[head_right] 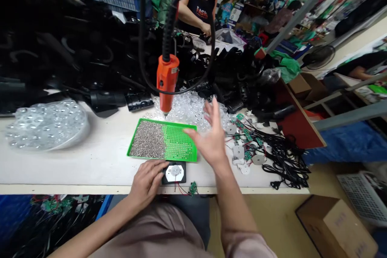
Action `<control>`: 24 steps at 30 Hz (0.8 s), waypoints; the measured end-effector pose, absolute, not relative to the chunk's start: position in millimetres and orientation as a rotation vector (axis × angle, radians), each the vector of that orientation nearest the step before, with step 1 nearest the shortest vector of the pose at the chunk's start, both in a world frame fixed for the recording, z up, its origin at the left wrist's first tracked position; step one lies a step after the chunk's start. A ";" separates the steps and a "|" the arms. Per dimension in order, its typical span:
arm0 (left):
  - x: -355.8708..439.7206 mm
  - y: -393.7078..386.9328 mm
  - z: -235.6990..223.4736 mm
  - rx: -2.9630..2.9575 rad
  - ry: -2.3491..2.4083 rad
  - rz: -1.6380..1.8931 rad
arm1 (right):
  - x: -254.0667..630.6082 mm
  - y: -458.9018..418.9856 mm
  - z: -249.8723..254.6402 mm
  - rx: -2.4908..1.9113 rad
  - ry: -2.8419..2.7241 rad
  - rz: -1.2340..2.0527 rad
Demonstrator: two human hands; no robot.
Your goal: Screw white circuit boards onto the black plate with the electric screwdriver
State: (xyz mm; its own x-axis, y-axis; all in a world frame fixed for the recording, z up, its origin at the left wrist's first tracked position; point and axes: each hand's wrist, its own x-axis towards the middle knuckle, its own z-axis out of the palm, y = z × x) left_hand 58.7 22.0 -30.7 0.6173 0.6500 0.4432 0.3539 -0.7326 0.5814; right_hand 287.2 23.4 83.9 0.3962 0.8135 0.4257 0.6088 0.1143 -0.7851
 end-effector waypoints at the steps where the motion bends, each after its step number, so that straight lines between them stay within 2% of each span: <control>1: 65.5 22.8 -27.9 2.388 0.787 0.891 | 279.0 43.4 87.7 -1.507 -1.277 0.225; 7: 92.6 14.9 -18.3 2.455 0.863 0.823 | 224.1 113.9 81.7 -1.240 -1.162 0.418; 15: 92.9 9.6 -20.9 2.580 0.939 0.676 | 284.2 27.2 86.9 -1.242 -1.042 0.724; 19: 91.1 10.2 -32.0 2.579 0.898 0.754 | 288.5 -2.4 60.6 -1.080 -0.807 0.699; 24: 90.9 8.0 -40.1 2.487 0.902 0.858 | 275.4 -2.6 18.6 -0.945 -0.788 0.657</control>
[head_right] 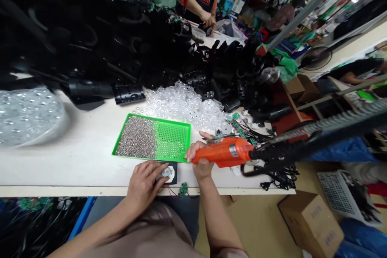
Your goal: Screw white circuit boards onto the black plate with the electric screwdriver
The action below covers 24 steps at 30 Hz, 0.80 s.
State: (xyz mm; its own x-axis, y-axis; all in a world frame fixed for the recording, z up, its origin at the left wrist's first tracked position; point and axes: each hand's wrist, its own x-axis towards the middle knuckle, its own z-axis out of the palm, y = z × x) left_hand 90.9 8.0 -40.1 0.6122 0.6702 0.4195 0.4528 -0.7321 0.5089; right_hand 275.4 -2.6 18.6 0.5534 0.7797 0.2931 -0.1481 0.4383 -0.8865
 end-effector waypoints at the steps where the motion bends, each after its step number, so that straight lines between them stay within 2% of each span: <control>1: 90.9 7.8 -40.5 2.477 0.902 0.871 | 273.2 -0.5 12.4 -0.948 -0.791 0.670; 13: 91.0 8.0 -41.6 2.436 0.901 0.906 | 267.1 8.3 -19.1 -0.971 -0.850 0.794; 20: 91.0 7.9 -40.2 2.443 0.902 0.874 | 261.6 5.8 -17.2 -1.014 -0.874 0.812; 24: 89.9 8.5 -36.2 2.449 0.896 0.837 | 263.4 7.7 3.2 -1.033 -0.810 0.760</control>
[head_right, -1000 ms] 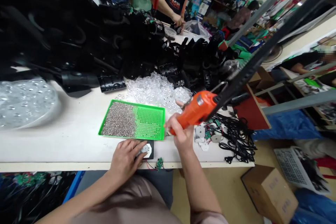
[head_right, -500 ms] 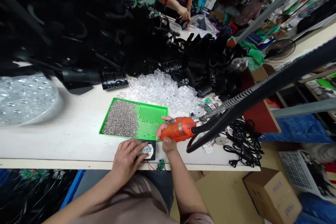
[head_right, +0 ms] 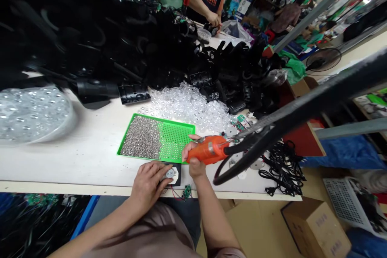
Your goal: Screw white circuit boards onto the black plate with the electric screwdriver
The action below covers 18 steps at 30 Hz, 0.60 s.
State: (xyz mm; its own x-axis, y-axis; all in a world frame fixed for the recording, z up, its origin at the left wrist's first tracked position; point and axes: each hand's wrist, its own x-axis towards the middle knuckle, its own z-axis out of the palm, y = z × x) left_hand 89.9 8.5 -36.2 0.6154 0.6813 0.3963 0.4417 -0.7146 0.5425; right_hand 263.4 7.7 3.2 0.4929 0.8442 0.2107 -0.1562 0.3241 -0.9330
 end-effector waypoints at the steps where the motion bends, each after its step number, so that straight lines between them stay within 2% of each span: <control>1: 89.6 8.7 -34.4 2.444 0.892 0.827 | 263.1 8.0 12.8 -1.026 -0.786 0.741; 7: 89.7 9.1 -18.1 2.336 0.908 0.926 | 243.0 0.7 68.1 -0.820 -0.742 0.807; 12: 88.7 7.2 -7.8 2.237 0.855 0.977 | 226.0 -5.9 72.5 -0.788 -0.747 0.879; 18: 84.1 1.5 -8.2 2.265 0.875 0.872 | 222.8 -10.9 76.6 -0.868 -0.730 0.825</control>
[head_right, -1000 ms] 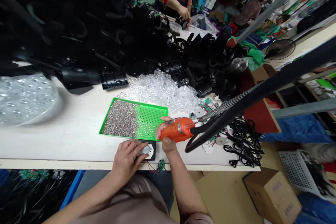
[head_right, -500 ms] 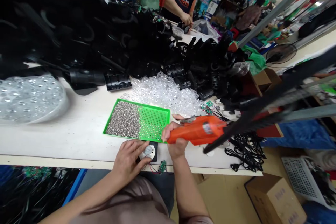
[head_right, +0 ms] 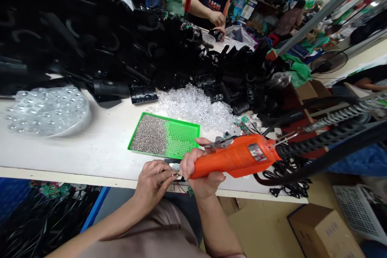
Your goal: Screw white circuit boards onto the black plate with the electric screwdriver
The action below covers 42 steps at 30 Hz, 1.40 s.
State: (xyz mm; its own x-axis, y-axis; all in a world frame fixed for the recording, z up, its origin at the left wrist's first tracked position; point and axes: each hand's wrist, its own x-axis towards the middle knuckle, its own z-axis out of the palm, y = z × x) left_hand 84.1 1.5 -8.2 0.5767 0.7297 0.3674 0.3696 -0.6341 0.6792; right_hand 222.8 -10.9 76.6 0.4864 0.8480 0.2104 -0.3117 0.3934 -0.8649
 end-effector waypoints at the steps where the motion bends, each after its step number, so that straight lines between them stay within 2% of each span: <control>1: 83.9 0.6 -8.8 2.272 0.875 0.857 | 222.7 -11.7 77.4 -0.858 -0.741 0.832; 18: 84.5 -5.4 -6.0 2.364 0.859 0.929 | 219.2 -24.3 74.7 -0.828 -0.799 0.886; 25: 80.4 -2.1 -13.7 2.412 0.887 0.822 | 229.2 -32.0 73.5 -0.886 -0.812 0.781; 29: 82.0 1.8 -18.4 2.382 0.956 0.741 | 239.9 -28.4 62.5 -0.866 -0.816 0.726; 42: 89.3 7.8 -24.1 2.440 0.958 0.705 | 235.4 -14.8 20.3 -0.926 -0.803 0.847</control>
State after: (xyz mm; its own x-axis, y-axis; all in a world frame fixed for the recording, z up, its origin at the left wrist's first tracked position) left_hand 89.3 7.8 -24.1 0.6332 0.7135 0.3000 0.4983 -0.6724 0.5474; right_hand 235.4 -14.8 20.3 0.4362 0.8745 0.2121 -0.2586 0.3476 -0.9013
